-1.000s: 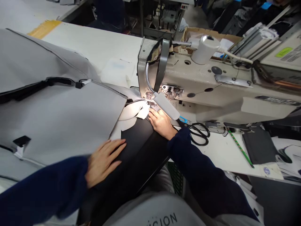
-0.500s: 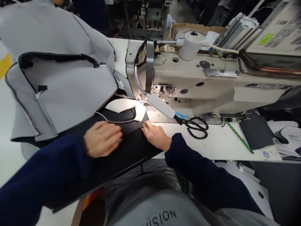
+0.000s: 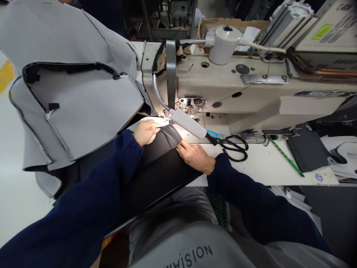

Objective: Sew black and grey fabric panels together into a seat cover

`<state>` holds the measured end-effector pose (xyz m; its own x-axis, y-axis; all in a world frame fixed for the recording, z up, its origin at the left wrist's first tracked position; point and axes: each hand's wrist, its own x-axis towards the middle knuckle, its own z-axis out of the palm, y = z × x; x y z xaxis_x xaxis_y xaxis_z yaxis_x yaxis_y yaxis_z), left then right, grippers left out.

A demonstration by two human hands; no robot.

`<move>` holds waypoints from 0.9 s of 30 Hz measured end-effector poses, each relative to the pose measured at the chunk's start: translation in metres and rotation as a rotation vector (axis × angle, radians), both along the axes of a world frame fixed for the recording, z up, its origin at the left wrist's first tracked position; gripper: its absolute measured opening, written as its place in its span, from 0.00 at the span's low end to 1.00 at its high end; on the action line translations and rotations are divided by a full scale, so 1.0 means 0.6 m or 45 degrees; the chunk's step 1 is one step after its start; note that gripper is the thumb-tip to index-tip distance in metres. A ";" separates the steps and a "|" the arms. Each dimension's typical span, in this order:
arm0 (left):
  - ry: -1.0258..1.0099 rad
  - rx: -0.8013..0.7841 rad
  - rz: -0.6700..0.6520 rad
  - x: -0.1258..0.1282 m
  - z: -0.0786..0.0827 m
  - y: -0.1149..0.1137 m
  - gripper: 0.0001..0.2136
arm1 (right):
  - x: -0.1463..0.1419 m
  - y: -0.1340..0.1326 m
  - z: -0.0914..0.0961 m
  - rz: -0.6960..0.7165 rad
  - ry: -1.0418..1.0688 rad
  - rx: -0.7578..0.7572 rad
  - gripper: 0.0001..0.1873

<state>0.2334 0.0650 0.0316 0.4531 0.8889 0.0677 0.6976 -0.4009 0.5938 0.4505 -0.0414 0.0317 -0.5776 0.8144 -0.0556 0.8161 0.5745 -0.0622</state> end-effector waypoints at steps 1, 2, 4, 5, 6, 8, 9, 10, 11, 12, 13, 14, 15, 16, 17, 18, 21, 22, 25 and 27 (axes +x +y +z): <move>-0.012 0.014 0.018 0.002 0.000 -0.003 0.15 | 0.004 -0.001 0.000 -0.006 0.014 -0.012 0.19; 0.006 0.054 0.031 0.007 0.001 -0.009 0.15 | 0.005 -0.002 0.000 -0.010 0.027 -0.021 0.19; 0.113 0.176 0.040 0.022 0.003 -0.025 0.15 | 0.002 -0.003 0.002 -0.029 0.057 -0.012 0.18; 0.196 0.234 0.041 0.030 0.005 -0.034 0.15 | -0.002 -0.002 0.004 -0.052 0.079 0.006 0.18; 0.289 0.274 0.037 0.037 0.007 -0.042 0.15 | -0.007 -0.001 0.005 -0.083 0.103 0.020 0.17; 0.492 0.287 0.007 0.047 0.013 -0.054 0.16 | -0.018 0.005 0.007 -0.151 0.145 0.010 0.17; 0.589 0.276 -0.029 0.050 0.016 -0.057 0.17 | -0.022 0.009 0.007 -0.171 0.154 -0.016 0.17; 0.673 0.274 -0.078 0.052 0.021 -0.059 0.17 | -0.025 0.013 0.006 -0.173 0.149 -0.051 0.16; 0.739 0.288 -0.137 0.053 0.026 -0.060 0.17 | -0.026 0.016 0.004 -0.160 0.132 -0.081 0.17; 0.788 0.317 -0.198 0.053 0.030 -0.060 0.17 | -0.025 0.019 0.002 -0.136 0.111 -0.096 0.18; 0.823 0.355 -0.256 0.053 0.035 -0.060 0.16 | -0.023 0.020 0.000 -0.112 0.090 -0.096 0.19; 0.846 0.387 -0.308 0.053 0.039 -0.059 0.15 | -0.021 0.021 -0.002 -0.092 0.073 -0.087 0.20; 0.861 0.403 -0.348 0.054 0.041 -0.058 0.15 | -0.019 0.021 -0.004 -0.077 0.060 -0.075 0.21; 0.870 0.401 -0.372 0.054 0.043 -0.057 0.16 | -0.017 0.021 -0.005 -0.070 0.051 -0.066 0.21; 0.871 0.387 -0.380 0.054 0.043 -0.057 0.16 | -0.016 0.020 -0.006 -0.071 0.047 -0.065 0.22; 0.862 0.370 -0.376 0.055 0.043 -0.056 0.16 | -0.015 0.019 -0.006 -0.075 0.046 -0.074 0.22; 0.820 0.350 -0.352 0.055 0.038 -0.056 0.16 | -0.015 0.019 -0.004 -0.098 0.051 -0.116 0.23; 0.816 0.356 -0.347 0.056 0.037 -0.056 0.16 | -0.014 0.020 -0.003 -0.104 0.053 -0.127 0.23; 0.829 0.395 -0.343 0.057 0.033 -0.055 0.16 | -0.013 0.025 -0.002 -0.107 0.048 -0.142 0.23; 0.830 0.424 -0.340 0.058 0.031 -0.054 0.16 | -0.012 0.028 -0.002 -0.110 0.038 -0.142 0.23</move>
